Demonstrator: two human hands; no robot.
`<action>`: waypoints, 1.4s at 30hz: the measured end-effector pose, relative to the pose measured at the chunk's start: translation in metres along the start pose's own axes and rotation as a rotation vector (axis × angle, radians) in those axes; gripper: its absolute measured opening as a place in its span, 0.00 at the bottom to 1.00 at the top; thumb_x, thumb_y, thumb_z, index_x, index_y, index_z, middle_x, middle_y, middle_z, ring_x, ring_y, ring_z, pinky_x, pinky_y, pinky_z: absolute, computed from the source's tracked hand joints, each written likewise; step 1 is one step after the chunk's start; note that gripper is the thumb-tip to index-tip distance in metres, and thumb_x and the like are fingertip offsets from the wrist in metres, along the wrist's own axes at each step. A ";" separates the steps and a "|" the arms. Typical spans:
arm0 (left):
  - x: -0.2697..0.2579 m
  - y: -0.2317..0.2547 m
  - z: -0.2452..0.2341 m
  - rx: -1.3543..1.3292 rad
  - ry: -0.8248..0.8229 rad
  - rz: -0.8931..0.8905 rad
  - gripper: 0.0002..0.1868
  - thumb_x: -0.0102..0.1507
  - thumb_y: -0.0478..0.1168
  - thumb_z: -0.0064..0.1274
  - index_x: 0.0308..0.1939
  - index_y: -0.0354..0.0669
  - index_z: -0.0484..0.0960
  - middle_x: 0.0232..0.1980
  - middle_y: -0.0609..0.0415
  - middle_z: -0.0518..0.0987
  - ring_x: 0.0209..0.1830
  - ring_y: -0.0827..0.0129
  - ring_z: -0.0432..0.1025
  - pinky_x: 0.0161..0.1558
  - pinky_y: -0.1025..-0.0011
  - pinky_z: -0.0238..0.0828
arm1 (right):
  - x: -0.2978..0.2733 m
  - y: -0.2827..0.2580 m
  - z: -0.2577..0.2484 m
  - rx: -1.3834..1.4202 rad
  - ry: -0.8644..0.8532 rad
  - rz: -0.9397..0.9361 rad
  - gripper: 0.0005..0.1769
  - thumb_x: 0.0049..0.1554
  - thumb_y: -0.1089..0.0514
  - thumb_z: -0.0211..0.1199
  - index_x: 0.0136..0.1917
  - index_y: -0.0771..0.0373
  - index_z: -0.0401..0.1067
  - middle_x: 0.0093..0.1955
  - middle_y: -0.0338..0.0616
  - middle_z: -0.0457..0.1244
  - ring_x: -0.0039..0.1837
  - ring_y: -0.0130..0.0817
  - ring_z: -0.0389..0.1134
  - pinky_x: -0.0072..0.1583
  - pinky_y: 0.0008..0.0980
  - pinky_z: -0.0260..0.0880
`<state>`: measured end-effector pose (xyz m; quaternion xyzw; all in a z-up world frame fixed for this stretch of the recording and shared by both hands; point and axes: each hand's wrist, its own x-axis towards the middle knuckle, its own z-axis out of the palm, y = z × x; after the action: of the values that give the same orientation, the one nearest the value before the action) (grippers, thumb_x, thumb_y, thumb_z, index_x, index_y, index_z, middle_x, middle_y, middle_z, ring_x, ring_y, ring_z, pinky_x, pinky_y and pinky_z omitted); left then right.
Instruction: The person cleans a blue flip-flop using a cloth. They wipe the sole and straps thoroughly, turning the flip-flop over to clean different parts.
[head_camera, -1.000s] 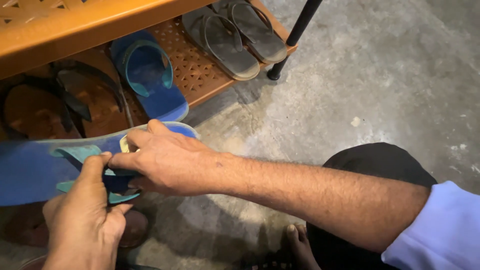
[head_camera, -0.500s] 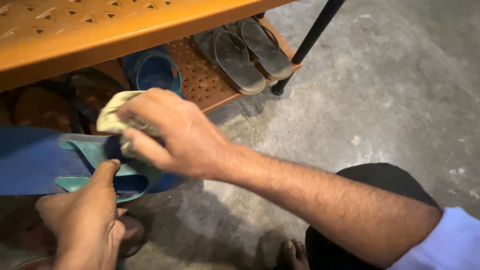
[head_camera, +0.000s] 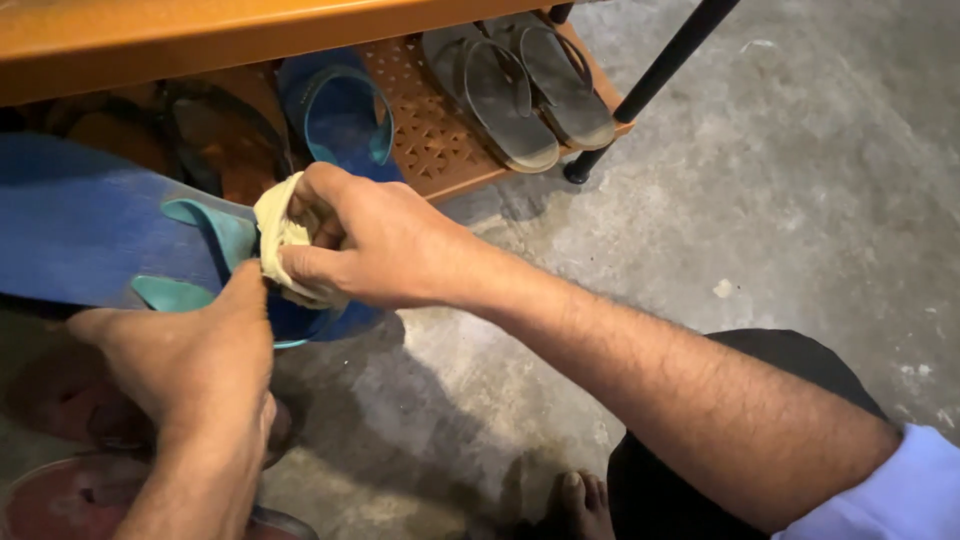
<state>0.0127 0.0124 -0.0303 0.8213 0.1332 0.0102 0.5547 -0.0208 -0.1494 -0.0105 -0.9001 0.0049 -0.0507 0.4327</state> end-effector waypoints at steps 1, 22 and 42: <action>-0.002 0.003 0.001 -0.008 -0.009 0.034 0.49 0.53 0.38 0.72 0.65 0.23 0.53 0.62 0.34 0.69 0.64 0.56 0.71 0.61 0.65 0.72 | 0.001 -0.001 -0.001 0.039 -0.020 0.025 0.27 0.52 0.49 0.71 0.59 0.64 0.69 0.51 0.49 0.73 0.53 0.41 0.78 0.55 0.36 0.78; -0.013 0.007 0.000 0.076 -0.088 -0.008 0.45 0.53 0.41 0.73 0.61 0.25 0.59 0.61 0.33 0.71 0.60 0.53 0.74 0.55 0.62 0.77 | 0.002 0.008 0.008 -0.203 0.176 -0.362 0.26 0.53 0.62 0.70 0.64 0.62 0.67 0.55 0.53 0.65 0.58 0.51 0.70 0.57 0.42 0.74; 0.007 0.024 -0.008 -0.177 0.024 -0.132 0.44 0.54 0.33 0.66 0.65 0.29 0.53 0.60 0.38 0.69 0.55 0.57 0.79 0.39 0.72 0.82 | -0.006 0.019 0.004 -0.357 0.227 -0.042 0.17 0.51 0.61 0.68 0.53 0.63 0.68 0.47 0.59 0.64 0.51 0.62 0.69 0.50 0.51 0.72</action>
<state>0.0228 0.0131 -0.0064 0.7583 0.1921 -0.0046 0.6230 -0.0255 -0.1580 -0.0286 -0.9508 0.0437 -0.1593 0.2619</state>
